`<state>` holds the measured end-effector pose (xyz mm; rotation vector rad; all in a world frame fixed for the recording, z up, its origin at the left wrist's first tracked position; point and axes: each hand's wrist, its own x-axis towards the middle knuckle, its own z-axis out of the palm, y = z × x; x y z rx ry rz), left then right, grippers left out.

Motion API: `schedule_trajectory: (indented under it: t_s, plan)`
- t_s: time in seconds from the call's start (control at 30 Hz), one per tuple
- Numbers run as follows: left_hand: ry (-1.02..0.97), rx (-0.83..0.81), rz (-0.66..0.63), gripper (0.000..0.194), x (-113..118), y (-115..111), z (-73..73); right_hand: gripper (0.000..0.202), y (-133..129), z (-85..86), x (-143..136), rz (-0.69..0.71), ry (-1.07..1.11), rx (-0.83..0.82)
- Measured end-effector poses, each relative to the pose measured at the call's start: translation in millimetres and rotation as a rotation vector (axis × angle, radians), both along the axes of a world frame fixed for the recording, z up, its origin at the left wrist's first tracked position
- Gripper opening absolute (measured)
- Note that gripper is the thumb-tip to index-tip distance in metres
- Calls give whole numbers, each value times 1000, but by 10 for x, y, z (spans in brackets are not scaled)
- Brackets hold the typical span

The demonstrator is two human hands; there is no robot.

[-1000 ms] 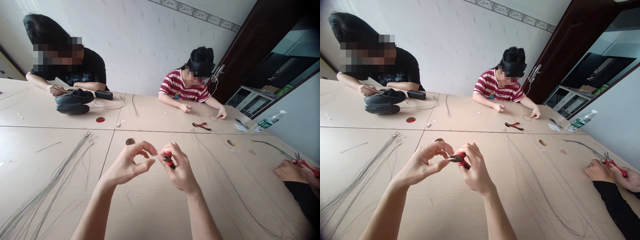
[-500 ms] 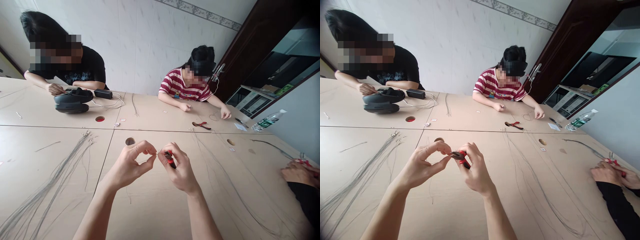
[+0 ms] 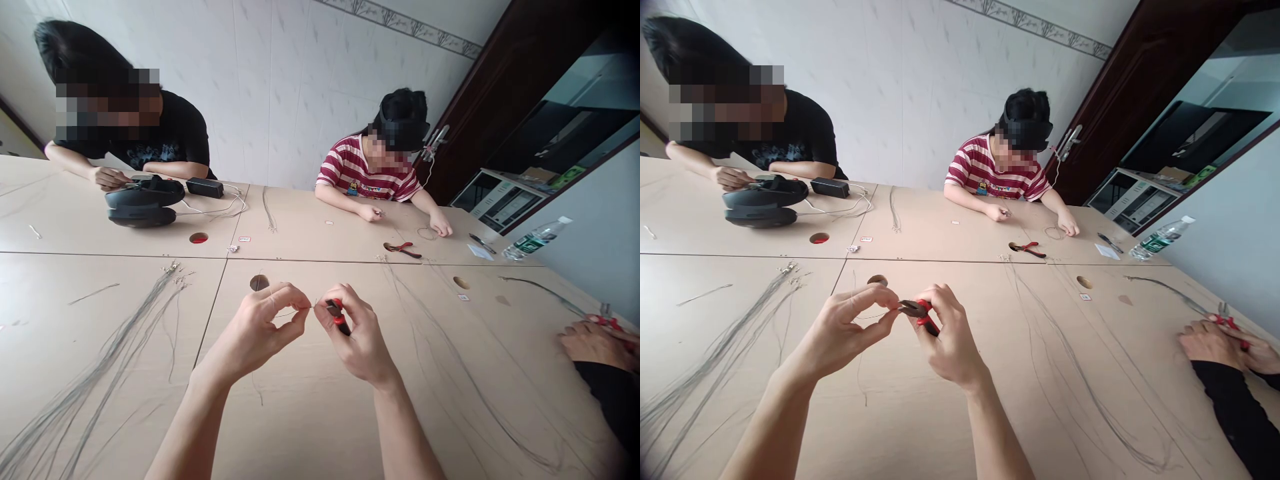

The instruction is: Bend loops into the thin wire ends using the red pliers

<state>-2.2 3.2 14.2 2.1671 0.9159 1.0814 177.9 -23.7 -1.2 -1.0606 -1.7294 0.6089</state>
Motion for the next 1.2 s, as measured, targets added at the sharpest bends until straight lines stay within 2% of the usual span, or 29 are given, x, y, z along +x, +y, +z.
schedule_trajectory:
  t_s: [0.6,0.87,1.2]
  plan:
    - [22,7,6,15,-7,15,-38,14,4,-2,8,14,-30,-4]
    - [-57,-276,-46,13,-20,53,-48,20,7,14,35,36,-86,48]
    - [-353,-700,-247,10,-36,141,-108,32,15,33,50,102,-152,153]
